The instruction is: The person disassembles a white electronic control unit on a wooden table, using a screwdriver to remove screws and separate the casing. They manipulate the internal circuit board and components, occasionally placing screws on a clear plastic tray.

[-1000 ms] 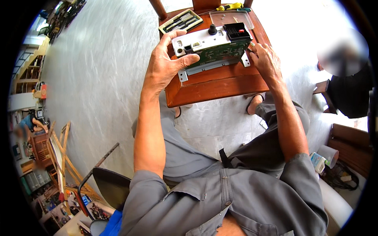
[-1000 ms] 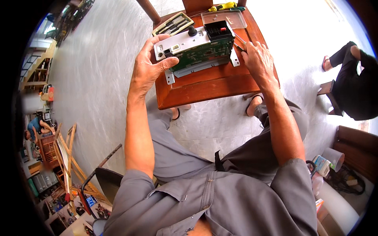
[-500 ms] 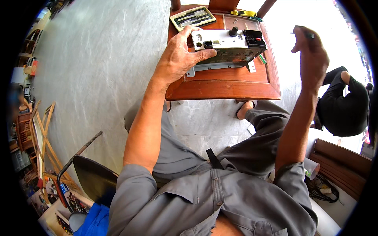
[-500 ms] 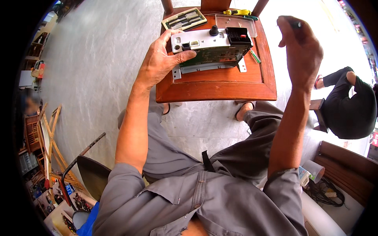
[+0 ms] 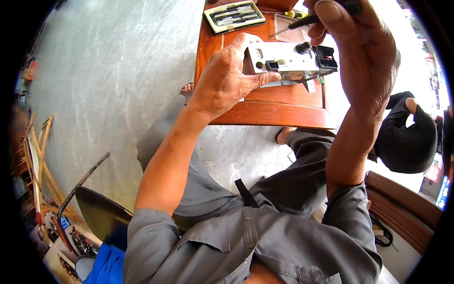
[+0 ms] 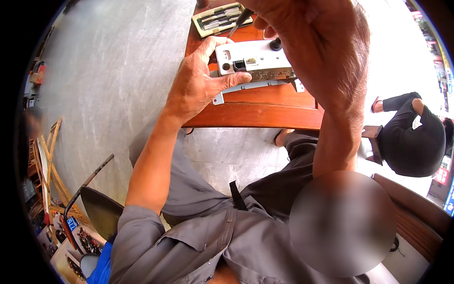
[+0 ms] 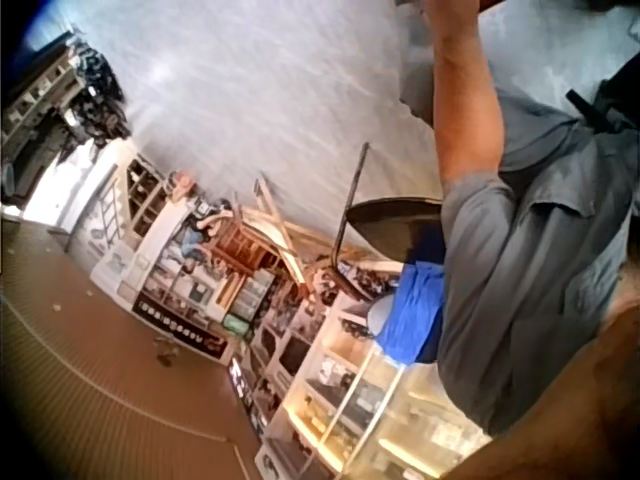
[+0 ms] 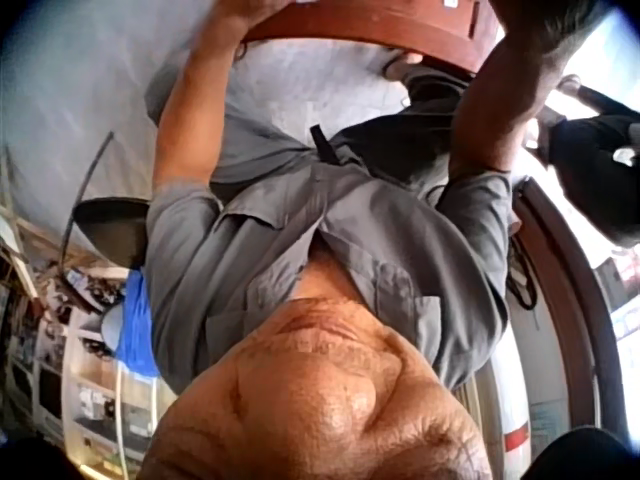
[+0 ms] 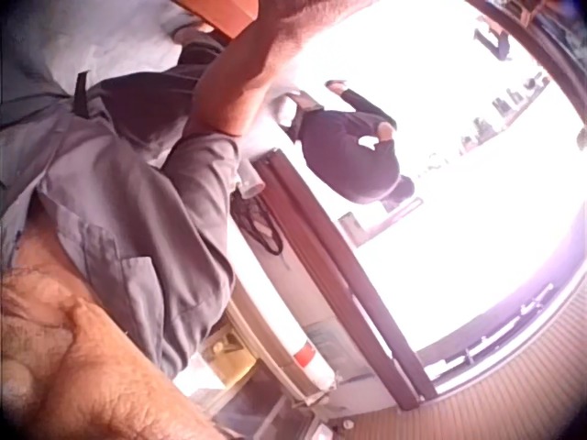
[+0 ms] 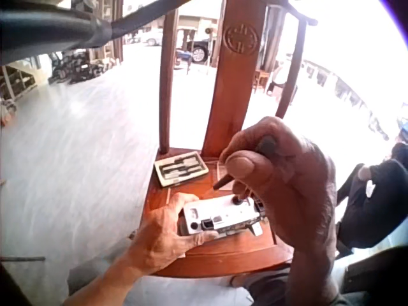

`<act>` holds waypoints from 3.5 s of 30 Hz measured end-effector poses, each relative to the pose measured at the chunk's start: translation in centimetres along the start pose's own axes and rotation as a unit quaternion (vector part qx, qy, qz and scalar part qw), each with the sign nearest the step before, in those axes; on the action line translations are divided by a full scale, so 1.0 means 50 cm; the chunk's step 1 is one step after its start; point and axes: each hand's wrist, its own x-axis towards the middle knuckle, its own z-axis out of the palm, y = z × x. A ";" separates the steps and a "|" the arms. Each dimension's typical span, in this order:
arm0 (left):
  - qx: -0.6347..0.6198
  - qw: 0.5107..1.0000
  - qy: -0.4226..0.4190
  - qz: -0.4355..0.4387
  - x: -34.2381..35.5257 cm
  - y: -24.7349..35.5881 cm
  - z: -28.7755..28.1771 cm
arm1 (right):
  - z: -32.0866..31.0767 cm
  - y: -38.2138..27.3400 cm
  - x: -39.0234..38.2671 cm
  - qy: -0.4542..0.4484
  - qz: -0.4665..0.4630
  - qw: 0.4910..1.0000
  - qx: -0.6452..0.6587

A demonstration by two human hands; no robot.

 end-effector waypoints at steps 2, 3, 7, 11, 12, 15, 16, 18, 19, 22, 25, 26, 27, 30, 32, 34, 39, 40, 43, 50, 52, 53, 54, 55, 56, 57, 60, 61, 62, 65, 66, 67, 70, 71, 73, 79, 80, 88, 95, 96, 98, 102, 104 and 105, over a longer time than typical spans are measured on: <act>0.028 1.000 0.004 0.004 0.000 0.004 0.005 | 0.027 -0.010 -0.002 0.033 -0.023 0.998 -0.044; 0.044 0.999 0.006 0.006 0.000 0.006 0.006 | 0.040 -0.013 -0.004 0.055 -0.042 0.995 -0.075; 0.045 0.999 0.010 0.000 0.000 0.000 0.010 | 0.043 0.003 -0.005 0.054 -0.071 0.989 -0.114; 0.035 0.999 0.018 0.011 0.003 -0.003 0.008 | 0.033 0.018 -0.002 -0.018 -0.039 0.997 -0.072; 0.030 0.999 0.016 0.008 0.004 -0.003 0.008 | 0.031 0.021 -0.001 -0.032 -0.030 0.997 -0.062; 0.031 0.999 0.010 -0.003 0.004 0.001 0.007 | 0.025 0.030 0.006 -0.074 0.004 0.997 -0.036; 0.037 0.999 0.009 -0.005 0.004 0.000 0.006 | 0.023 0.027 0.007 -0.089 0.012 0.995 -0.047; 0.048 0.999 0.006 -0.010 0.005 -0.003 0.006 | 0.023 0.026 0.007 -0.099 0.017 0.994 -0.054; 0.053 0.999 0.007 -0.007 0.006 -0.002 0.006 | 0.023 0.027 0.004 -0.094 0.013 0.994 -0.050; 0.064 0.998 0.018 0.018 0.006 -0.003 0.008 | 0.035 0.030 -0.006 -0.069 -0.005 0.995 -0.076; 0.061 0.996 0.035 0.055 0.008 -0.011 0.012 | 0.030 0.044 -0.002 -0.076 -0.002 0.996 -0.052; 0.063 0.996 0.033 0.056 0.008 -0.011 0.012 | 0.028 0.046 -0.001 -0.082 0.002 0.996 -0.040; 0.065 0.996 0.032 0.057 0.008 -0.011 0.011 | 0.027 0.048 0.001 -0.087 0.006 0.996 -0.027; 0.075 0.994 0.042 0.071 0.008 -0.017 0.014 | 0.026 0.038 0.003 -0.091 0.019 0.995 -0.020; 0.073 0.997 0.023 0.027 0.009 -0.008 0.011 | 0.025 0.038 0.002 -0.089 0.028 0.995 -0.024; 0.073 0.997 0.020 0.021 0.009 -0.007 0.009 | 0.027 0.044 0.000 -0.086 0.023 0.996 -0.014; 0.085 0.994 0.035 0.056 0.007 -0.015 0.012 | 0.038 0.036 -0.007 -0.070 0.019 0.996 -0.057; 0.085 0.994 0.033 0.053 0.007 -0.014 0.011 | 0.032 0.042 -0.001 -0.083 0.029 0.995 -0.038; 0.088 0.995 0.024 0.035 0.009 -0.009 0.009 | 0.038 0.034 -0.005 -0.074 0.024 0.995 -0.057; 0.096 0.994 0.032 0.046 0.005 -0.013 0.013 | 0.027 0.045 -0.004 -0.103 0.014 0.994 -0.037; 0.095 0.994 0.028 0.035 0.004 -0.014 0.013 | 0.029 0.039 -0.004 -0.101 -0.008 0.993 -0.053; 0.094 0.995 0.025 0.030 0.004 -0.014 0.012 | 0.028 0.026 -0.001 -0.104 -0.001 0.993 -0.049; 0.092 0.995 0.021 0.024 0.004 -0.015 0.011 | 0.028 0.014 0.002 -0.107 0.006 0.993 -0.045; 0.087 0.996 0.023 0.026 0.003 -0.013 0.011 | 0.020 -0.019 0.016 -0.117 0.034 0.992 -0.029; 0.082 0.996 0.025 0.028 0.003 -0.010 0.009 | 0.021 -0.014 0.016 -0.114 0.022 0.993 -0.030; 0.076 0.996 0.026 0.031 0.004 -0.007 0.010 | 0.018 -0.011 0.017 -0.109 0.010 0.993 -0.035; 0.079 0.994 0.031 0.061 0.006 -0.008 0.011 | 0.030 0.059 -0.001 -0.062 -0.098 0.990 -0.086; 0.079 0.995 0.026 0.046 0.005 -0.008 0.011 | 0.031 0.058 -0.006 -0.053 -0.102 0.989 -0.094; 0.078 0.996 0.021 0.031 0.005 -0.007 0.009 | 0.033 0.056 -0.007 -0.048 -0.101 0.989 -0.096; 0.083 0.996 0.017 0.022 0.005 -0.005 0.009 | 0.036 0.052 -0.008 -0.043 -0.086 0.991 -0.095; 0.086 0.996 0.018 0.024 0.004 -0.005 0.009 | 0.036 0.051 -0.009 -0.045 -0.080 0.991 -0.096; 0.085 0.996 0.021 0.027 0.004 -0.006 0.009 | 0.034 0.053 -0.009 -0.051 -0.074 0.991 -0.103; 0.086 0.995 0.029 0.047 0.003 -0.011 0.012 | 0.029 0.048 -0.009 -0.056 -0.078 0.986 -0.133; 0.088 0.994 0.031 0.061 0.004 -0.017 0.014 | 0.027 0.048 -0.009 -0.058 -0.085 0.985 -0.140; 0.090 0.994 0.029 0.059 0.004 -0.017 0.015 | 0.024 0.052 -0.010 -0.066 -0.101 0.982 -0.148; 0.078 0.996 0.024 0.041 0.004 -0.009 0.011 | 0.036 -0.029 -0.016 -0.073 -0.101 0.979 -0.159; 0.084 0.994 0.032 0.063 0.005 -0.013 0.013 | 0.035 -0.028 -0.016 -0.075 -0.101 0.979 -0.158; 0.082 0.995 0.028 0.054 0.005 -0.014 0.012 | 0.040 -0.014 -0.016 -0.069 -0.133 0.974 -0.172; 0.074 0.997 0.007 0.004 0.004 0.000 0.006 | 0.037 -0.001 0.000 -0.084 0.011 0.991 -0.107; 0.077 0.997 0.002 -0.002 0.004 0.003 0.005 | 0.031 0.002 0.004 -0.094 0.050 0.989 -0.102; 0.073 0.997 -0.010 -0.019 0.005 0.007 0.004 | 0.022 0.000 0.015 -0.124 0.085 0.981 -0.119; 0.099 0.995 0.009 0.008 0.000 -0.002 0.003 | 0.008 -0.050 0.051 -0.246 0.031 0.938 -0.242; 0.101 0.994 0.014 0.039 0.001 -0.011 0.005 | -0.005 -0.086 0.082 -0.321 0.011 0.896 -0.306; 0.103 0.993 0.018 0.056 0.004 -0.015 0.006 | -0.009 -0.074 0.099 -0.362 0.066 0.877 -0.310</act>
